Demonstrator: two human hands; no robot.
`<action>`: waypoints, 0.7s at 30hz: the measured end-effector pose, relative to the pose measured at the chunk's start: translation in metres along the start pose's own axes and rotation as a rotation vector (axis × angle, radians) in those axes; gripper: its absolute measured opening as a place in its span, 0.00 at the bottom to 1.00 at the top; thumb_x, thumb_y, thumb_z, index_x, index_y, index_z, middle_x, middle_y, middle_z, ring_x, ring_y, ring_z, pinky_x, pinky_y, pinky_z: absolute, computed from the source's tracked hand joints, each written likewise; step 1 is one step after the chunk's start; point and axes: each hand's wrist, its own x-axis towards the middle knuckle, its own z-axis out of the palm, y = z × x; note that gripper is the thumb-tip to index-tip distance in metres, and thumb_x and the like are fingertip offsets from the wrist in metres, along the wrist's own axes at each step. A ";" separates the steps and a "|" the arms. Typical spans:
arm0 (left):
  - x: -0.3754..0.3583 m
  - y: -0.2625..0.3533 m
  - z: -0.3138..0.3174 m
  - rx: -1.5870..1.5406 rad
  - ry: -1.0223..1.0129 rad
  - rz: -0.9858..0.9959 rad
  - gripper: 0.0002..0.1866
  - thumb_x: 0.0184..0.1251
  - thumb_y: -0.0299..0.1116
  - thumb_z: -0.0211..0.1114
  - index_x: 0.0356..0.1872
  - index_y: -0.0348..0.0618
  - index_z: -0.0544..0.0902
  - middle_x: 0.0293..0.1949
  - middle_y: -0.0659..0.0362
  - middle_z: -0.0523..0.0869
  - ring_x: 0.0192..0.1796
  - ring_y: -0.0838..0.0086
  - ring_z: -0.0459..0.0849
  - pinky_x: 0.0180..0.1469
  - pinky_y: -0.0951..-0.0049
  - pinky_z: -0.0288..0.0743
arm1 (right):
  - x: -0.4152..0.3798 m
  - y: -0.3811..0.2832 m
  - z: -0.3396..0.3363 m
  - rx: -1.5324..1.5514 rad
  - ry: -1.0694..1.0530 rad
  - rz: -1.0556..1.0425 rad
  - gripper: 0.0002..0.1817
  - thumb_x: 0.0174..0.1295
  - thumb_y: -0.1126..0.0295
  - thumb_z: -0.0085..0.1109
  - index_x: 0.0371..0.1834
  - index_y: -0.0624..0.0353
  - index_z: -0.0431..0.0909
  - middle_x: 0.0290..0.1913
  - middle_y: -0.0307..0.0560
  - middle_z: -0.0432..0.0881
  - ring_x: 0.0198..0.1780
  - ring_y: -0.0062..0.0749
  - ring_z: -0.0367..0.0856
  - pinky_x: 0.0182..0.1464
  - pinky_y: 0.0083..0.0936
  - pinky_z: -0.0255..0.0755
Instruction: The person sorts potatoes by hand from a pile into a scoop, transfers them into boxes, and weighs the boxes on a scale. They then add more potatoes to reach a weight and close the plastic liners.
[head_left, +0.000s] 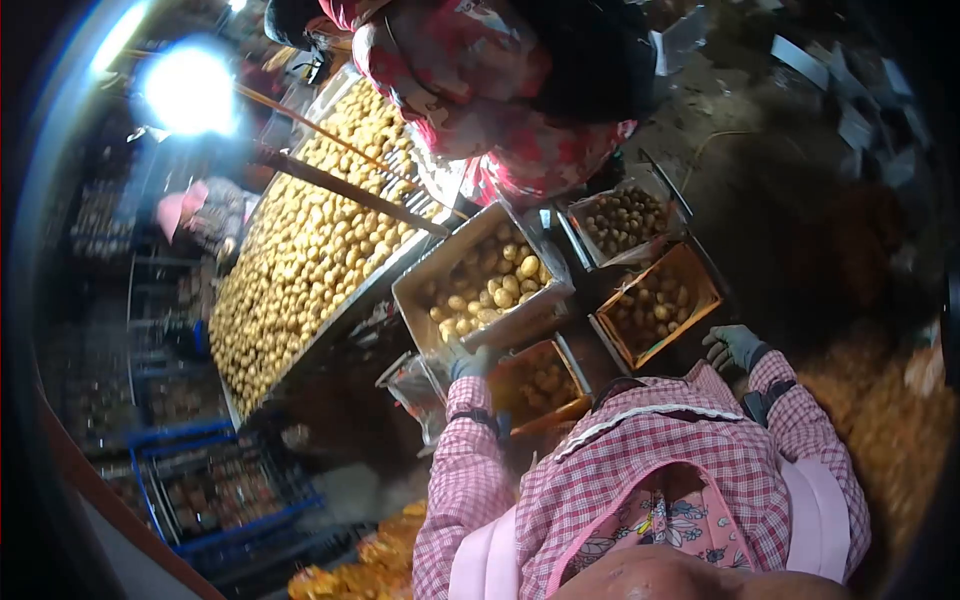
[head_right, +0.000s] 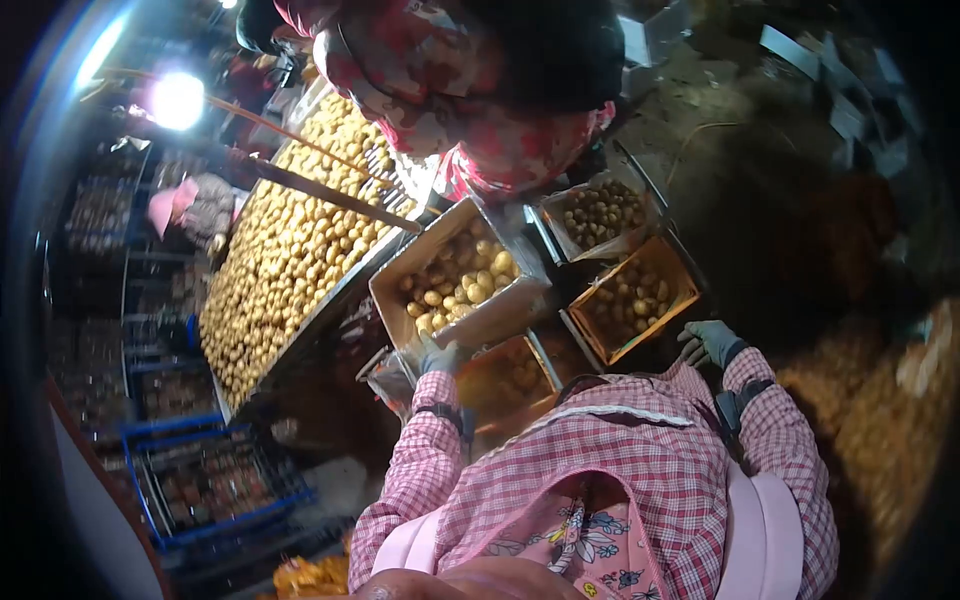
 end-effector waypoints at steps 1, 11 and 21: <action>-0.001 0.008 0.010 -0.094 0.009 -0.035 0.54 0.55 0.58 0.69 0.78 0.40 0.58 0.78 0.40 0.56 0.82 0.48 0.47 0.81 0.52 0.37 | 0.001 -0.012 -0.014 0.007 -0.027 -0.025 0.24 0.74 0.50 0.48 0.51 0.62 0.79 0.30 0.52 0.84 0.25 0.43 0.83 0.29 0.38 0.80; -0.011 0.116 0.033 -1.552 -0.161 -0.762 0.38 0.71 0.51 0.65 0.74 0.40 0.63 0.73 0.49 0.67 0.74 0.55 0.66 0.72 0.65 0.64 | -0.017 -0.075 -0.066 -0.076 -0.072 -0.120 0.15 0.66 0.58 0.60 0.46 0.56 0.83 0.29 0.48 0.84 0.22 0.35 0.82 0.25 0.30 0.79; 0.050 0.110 0.122 -1.650 -0.155 -0.880 0.22 0.74 0.45 0.63 0.58 0.38 0.76 0.54 0.49 0.80 0.57 0.56 0.79 0.56 0.50 0.81 | -0.027 -0.029 -0.125 0.127 0.005 -0.063 0.20 0.73 0.53 0.53 0.52 0.59 0.81 0.29 0.44 0.84 0.21 0.33 0.83 0.23 0.28 0.79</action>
